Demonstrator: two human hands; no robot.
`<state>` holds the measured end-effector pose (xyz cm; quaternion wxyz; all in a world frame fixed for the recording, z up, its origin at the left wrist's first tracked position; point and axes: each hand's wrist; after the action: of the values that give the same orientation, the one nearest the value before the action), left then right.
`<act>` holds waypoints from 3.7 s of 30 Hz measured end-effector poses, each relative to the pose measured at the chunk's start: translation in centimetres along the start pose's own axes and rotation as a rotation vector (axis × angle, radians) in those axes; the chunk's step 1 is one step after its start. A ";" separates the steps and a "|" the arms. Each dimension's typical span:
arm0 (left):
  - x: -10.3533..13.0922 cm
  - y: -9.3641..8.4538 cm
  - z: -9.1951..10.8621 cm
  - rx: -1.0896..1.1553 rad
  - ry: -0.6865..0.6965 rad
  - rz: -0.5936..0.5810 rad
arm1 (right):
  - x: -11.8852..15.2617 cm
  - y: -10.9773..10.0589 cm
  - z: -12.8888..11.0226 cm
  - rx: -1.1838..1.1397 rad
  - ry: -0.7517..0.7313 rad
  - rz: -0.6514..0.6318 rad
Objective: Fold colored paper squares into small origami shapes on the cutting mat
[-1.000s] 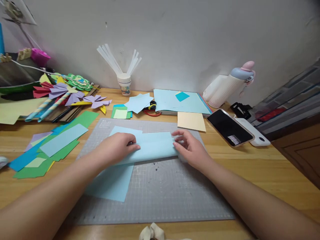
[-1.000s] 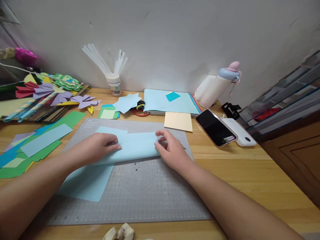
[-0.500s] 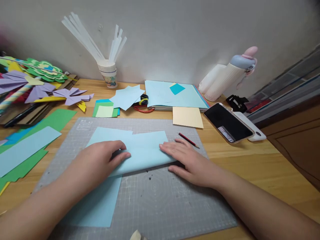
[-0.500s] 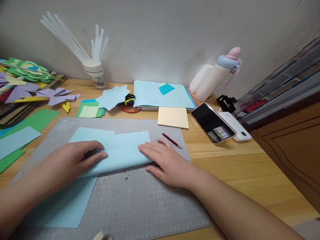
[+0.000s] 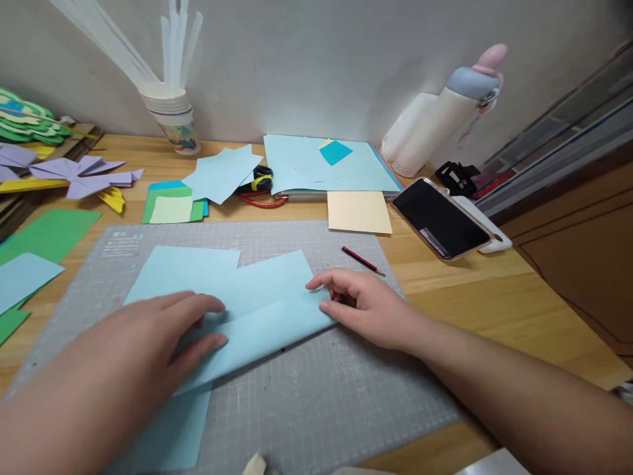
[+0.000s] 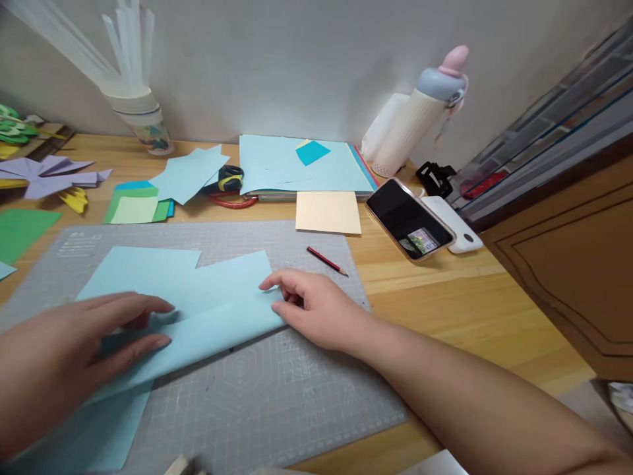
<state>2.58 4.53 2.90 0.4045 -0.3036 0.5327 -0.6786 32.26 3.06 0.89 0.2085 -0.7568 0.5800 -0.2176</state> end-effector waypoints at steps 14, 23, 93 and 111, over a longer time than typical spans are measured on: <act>-0.9 3.8 6.8 -0.202 0.648 0.257 | -2.5 0.2 0.6 0.032 -0.089 0.039; 0.2 3.2 5.7 -0.238 0.675 0.231 | -1.4 0.2 -0.1 -0.055 -0.080 -0.038; -0.8 4.9 6.8 -0.184 0.707 0.204 | -1.3 0.0 1.4 -0.018 -0.347 0.129; -1.0 4.6 6.9 -0.155 0.701 0.191 | -1.2 0.0 1.3 -0.023 -0.340 0.124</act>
<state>9.95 1.63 0.15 0.2347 -0.0312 0.7145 -0.6584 32.72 4.35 -0.29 0.3076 -0.7477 0.5847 -0.0666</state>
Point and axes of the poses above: each hand's wrist, its own x-axis away from the middle knuckle, its own y-axis out of the palm, z = x × y, and after that the axes turned 6 degrees about z, right-handed
